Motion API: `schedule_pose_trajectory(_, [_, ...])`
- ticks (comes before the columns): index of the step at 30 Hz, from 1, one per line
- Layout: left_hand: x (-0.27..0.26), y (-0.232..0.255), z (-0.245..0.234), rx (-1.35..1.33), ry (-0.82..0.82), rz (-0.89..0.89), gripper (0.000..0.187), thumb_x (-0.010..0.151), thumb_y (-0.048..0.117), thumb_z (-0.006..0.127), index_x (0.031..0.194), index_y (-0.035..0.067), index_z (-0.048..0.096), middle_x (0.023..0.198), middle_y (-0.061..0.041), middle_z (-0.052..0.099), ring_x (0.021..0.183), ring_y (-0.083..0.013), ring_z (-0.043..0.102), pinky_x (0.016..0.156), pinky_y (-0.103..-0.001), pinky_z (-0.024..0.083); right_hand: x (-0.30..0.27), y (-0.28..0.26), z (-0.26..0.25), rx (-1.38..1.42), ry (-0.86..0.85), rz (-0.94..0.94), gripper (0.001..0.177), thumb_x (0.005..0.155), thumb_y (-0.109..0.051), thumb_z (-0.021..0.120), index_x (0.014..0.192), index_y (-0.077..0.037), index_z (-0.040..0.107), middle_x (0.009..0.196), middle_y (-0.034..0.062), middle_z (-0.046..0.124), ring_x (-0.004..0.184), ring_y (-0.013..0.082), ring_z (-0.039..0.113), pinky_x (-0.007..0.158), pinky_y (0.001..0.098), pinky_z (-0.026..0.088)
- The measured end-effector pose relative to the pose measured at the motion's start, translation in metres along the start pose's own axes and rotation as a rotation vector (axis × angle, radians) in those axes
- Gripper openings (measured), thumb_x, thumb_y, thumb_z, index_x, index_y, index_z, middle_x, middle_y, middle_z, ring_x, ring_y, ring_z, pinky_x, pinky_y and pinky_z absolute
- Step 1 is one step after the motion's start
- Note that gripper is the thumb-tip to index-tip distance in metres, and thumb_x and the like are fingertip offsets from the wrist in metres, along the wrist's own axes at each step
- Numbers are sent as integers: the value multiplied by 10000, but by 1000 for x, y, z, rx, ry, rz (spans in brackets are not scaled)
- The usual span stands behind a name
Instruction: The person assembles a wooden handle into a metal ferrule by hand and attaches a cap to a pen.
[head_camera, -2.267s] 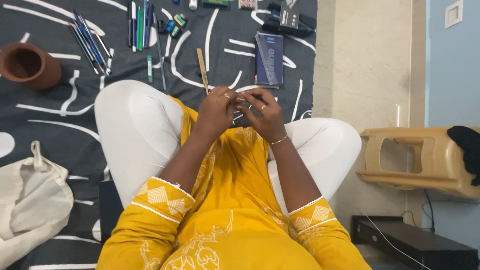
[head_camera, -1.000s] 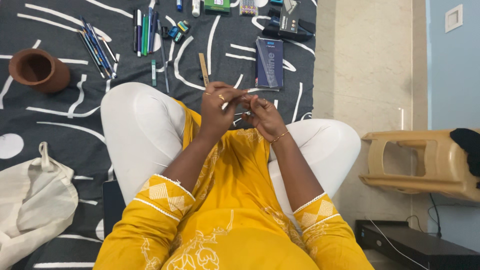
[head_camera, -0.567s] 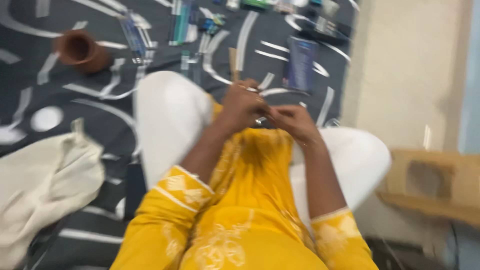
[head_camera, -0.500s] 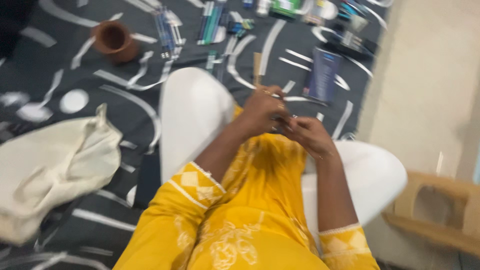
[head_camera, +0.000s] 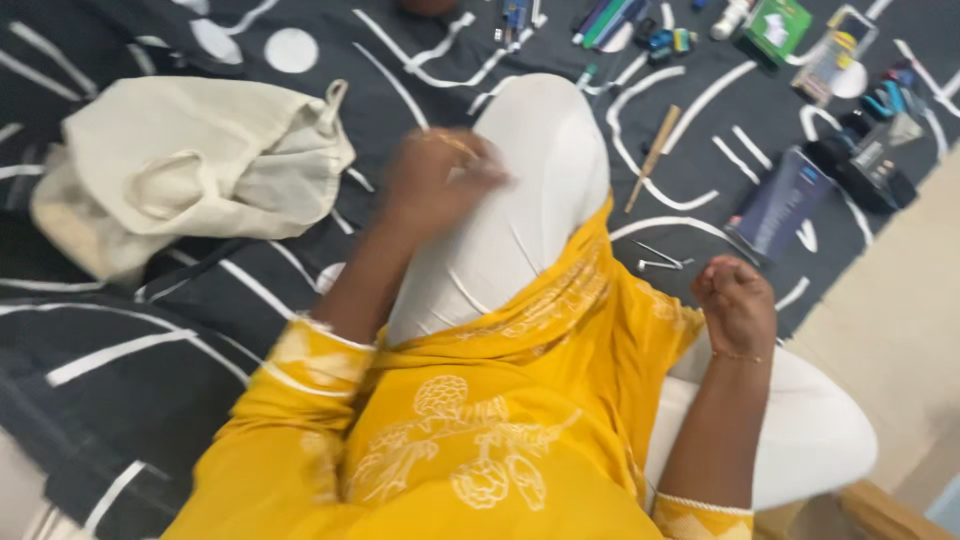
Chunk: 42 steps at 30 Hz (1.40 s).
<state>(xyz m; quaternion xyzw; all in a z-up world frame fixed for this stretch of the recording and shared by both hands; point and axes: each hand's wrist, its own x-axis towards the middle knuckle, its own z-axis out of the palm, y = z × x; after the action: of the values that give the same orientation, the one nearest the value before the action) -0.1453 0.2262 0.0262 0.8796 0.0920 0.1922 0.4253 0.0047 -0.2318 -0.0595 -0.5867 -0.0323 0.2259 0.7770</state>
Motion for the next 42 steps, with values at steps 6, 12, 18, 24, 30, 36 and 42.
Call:
schedule_pose_trajectory(6, [-13,-133,-42,251,-126,-252,166,837,163,836,978,84,797,897,-138,766,812,-256,754,736,-365,572,8,1,12,138,62,47,98,1027,-119,666,1075,-35,678,917,25,649,845,134,596,790,297,487])
schedule_pose_trajectory(12, [-32,-201,-26,578,-703,-487,254,898,254,722,1015,42,796,975,-197,747,876,-351,736,804,-455,571,6,-4,17,127,48,82,139,1072,-162,623,1054,-33,671,917,13,642,845,120,583,780,267,473])
schedule_pose_trajectory(18, [-24,-140,-40,353,-685,-873,890,1053,673,473,1448,-122,407,1153,-318,734,1153,-392,681,1015,-464,492,10,2,19,85,126,109,142,1073,-168,631,1062,-29,660,911,7,637,835,108,583,755,249,485])
schedule_pose_trajectory(24, [-26,-110,-38,512,-849,-806,1433,570,312,1016,1585,-22,60,1538,-260,457,1417,-360,485,1153,-392,441,8,-2,24,27,142,121,133,1068,-166,634,1082,-35,655,909,2,635,830,100,588,743,243,495])
schedule_pose_trajectory(30, [-27,-112,-41,492,-804,-723,1484,544,251,1052,1558,-45,9,1512,-278,437,1406,-354,463,1145,-367,412,6,-6,30,-10,161,132,136,1063,-177,632,1074,-43,653,903,-6,639,819,90,593,739,236,505])
schedule_pose_trajectory(36, [-26,-101,-45,514,-794,-770,1409,566,252,1031,1568,-33,83,1472,-323,482,1395,-391,492,1153,-390,417,3,-10,38,-58,186,122,161,1070,-198,633,1067,-40,662,896,0,638,812,90,590,734,242,510])
schedule_pose_trajectory(42, [-27,-106,-46,507,-811,-783,1389,598,264,1007,1573,-29,62,1458,-337,502,1392,-400,508,1161,-394,424,5,-8,34,-57,180,132,144,1059,-194,643,1068,-52,663,900,-2,640,812,87,590,735,237,506])
